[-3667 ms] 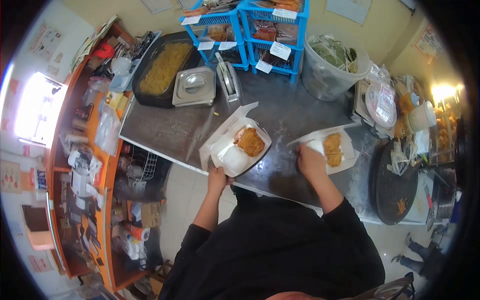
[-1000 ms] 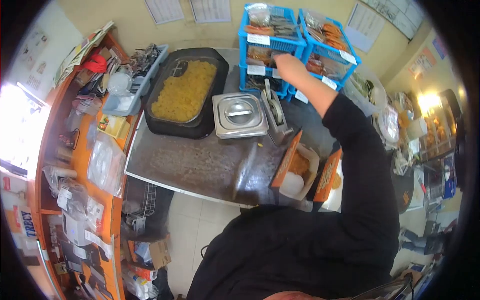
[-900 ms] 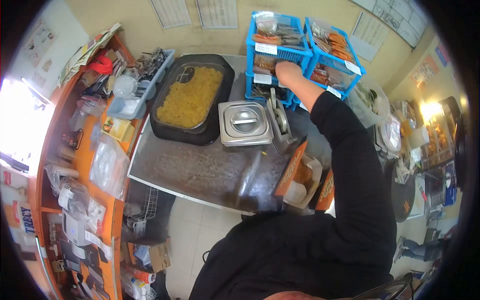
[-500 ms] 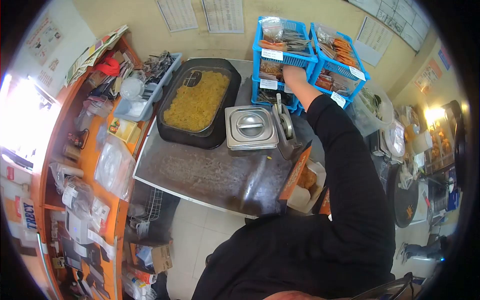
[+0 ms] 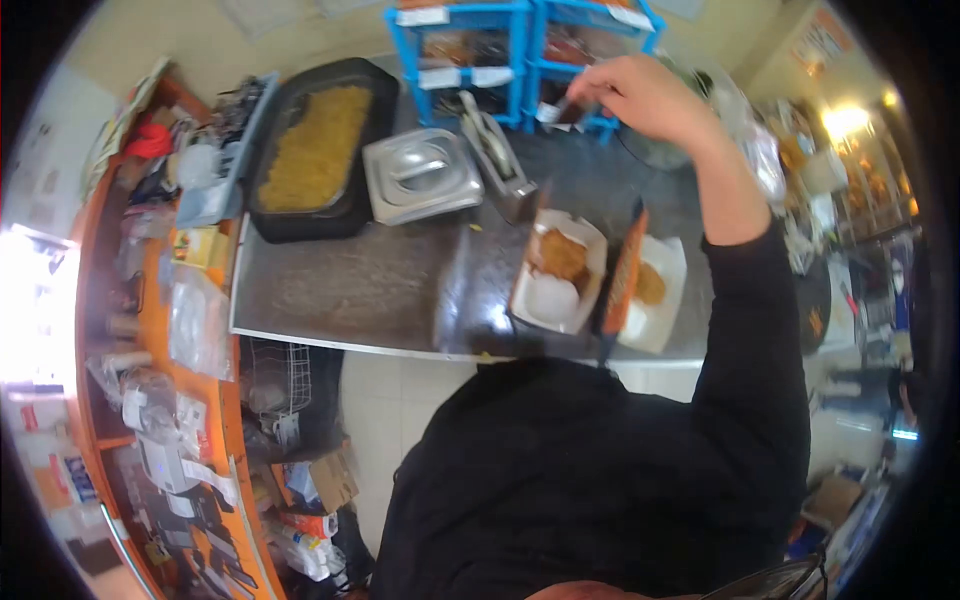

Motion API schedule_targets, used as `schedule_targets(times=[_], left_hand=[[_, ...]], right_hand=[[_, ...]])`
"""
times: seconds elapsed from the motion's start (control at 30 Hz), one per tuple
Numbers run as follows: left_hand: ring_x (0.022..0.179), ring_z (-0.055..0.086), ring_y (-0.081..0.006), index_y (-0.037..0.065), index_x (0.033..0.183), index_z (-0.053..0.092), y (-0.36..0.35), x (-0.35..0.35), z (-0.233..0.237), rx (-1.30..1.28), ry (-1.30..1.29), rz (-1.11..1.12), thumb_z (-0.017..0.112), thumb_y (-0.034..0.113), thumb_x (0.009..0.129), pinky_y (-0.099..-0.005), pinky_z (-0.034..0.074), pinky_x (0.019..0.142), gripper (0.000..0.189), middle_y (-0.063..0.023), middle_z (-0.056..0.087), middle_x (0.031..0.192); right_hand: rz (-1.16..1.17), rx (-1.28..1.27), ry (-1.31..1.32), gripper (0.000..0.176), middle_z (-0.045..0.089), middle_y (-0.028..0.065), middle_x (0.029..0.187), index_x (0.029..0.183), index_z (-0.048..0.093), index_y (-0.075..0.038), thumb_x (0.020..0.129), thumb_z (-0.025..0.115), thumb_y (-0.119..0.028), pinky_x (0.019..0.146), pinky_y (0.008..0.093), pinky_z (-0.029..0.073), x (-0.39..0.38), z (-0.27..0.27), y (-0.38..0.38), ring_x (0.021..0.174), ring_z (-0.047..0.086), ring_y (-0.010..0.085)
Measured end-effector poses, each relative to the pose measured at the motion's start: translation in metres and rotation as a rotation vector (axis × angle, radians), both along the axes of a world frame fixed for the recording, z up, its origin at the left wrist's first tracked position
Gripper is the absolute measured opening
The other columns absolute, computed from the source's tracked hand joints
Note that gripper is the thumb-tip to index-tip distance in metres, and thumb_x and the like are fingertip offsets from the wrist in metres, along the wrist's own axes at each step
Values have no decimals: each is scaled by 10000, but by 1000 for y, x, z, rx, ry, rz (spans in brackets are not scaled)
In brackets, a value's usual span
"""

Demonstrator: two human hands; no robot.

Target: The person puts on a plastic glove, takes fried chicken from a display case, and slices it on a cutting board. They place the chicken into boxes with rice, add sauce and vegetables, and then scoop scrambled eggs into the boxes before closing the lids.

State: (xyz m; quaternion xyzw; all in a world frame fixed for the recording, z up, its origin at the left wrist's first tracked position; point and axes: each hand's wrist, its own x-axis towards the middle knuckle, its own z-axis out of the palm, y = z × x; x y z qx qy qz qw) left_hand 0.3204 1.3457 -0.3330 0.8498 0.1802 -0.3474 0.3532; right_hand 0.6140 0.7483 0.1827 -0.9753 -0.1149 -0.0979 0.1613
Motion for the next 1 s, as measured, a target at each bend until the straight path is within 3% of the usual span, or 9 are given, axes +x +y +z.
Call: schedule_targets(times=[0.07,0.2,0.33,0.5,0.57,0.63,0.77,0.83,1.0], left_hand=[[661,526,-184,9,856,574,-3,-4,2,7,20,-22,518,185,907,-329,447,581,192,-109,608,768],[668,537,-185,5,876,580,-15,-12,4,28,42,-46,518,186,908,-327,456,587,194,-111,614,779],[675,547,-187,2,896,587,-38,-22,8,36,52,-45,518,188,909,-326,464,592,199,-114,619,790],[684,559,-188,-3,921,594,-78,-34,12,-52,33,160,518,189,911,-324,475,600,207,-116,625,805],[717,592,-198,-18,1002,601,-104,-39,6,-204,-11,456,520,191,913,-325,506,629,241,-129,637,845],[779,623,-230,-39,1117,558,-133,-49,26,-219,18,469,526,182,913,-329,536,686,302,-153,639,909],[838,636,-227,-41,1151,551,-164,-90,28,-386,-98,553,546,158,904,-317,547,725,317,-160,633,967],[854,634,-228,-28,1165,545,-181,-96,40,-404,-124,659,553,158,902,-317,545,732,323,-156,629,984],[895,632,-236,27,1220,524,-172,-128,90,-539,-208,820,568,216,921,-344,535,762,356,-134,624,1043]], right_hand=[[133,17,265,187,699,105,867,933,715,-82,795,600,-30,674,333,509,-52,-2,-34,737,670,237],[-59,-99,675,104,689,116,755,812,732,-78,739,660,-60,656,368,515,-134,-51,-55,745,672,282],[-119,-344,896,145,687,173,873,858,741,-91,727,681,-96,706,398,535,-180,-138,-62,786,667,333],[-157,108,243,93,678,109,842,888,665,-62,807,630,-89,732,375,505,-148,-70,-121,808,656,287],[-290,95,-35,148,691,109,907,968,679,-82,876,586,-152,735,366,505,-118,-40,-158,834,662,288],[-369,67,-232,186,688,130,953,1037,669,-96,895,573,-170,766,386,502,-73,-29,-197,876,659,303],[-604,-182,-102,330,669,171,1044,1125,632,-72,854,650,-259,808,432,492,18,-79,-290,960,632,355],[-507,-235,16,373,667,171,1056,1127,632,-68,822,684,-276,796,429,496,15,-85,-290,967,636,344],[-589,-151,341,342,677,155,1023,1075,651,-65,779,722,-221,755,397,506,68,-119,-344,918,654,293]])
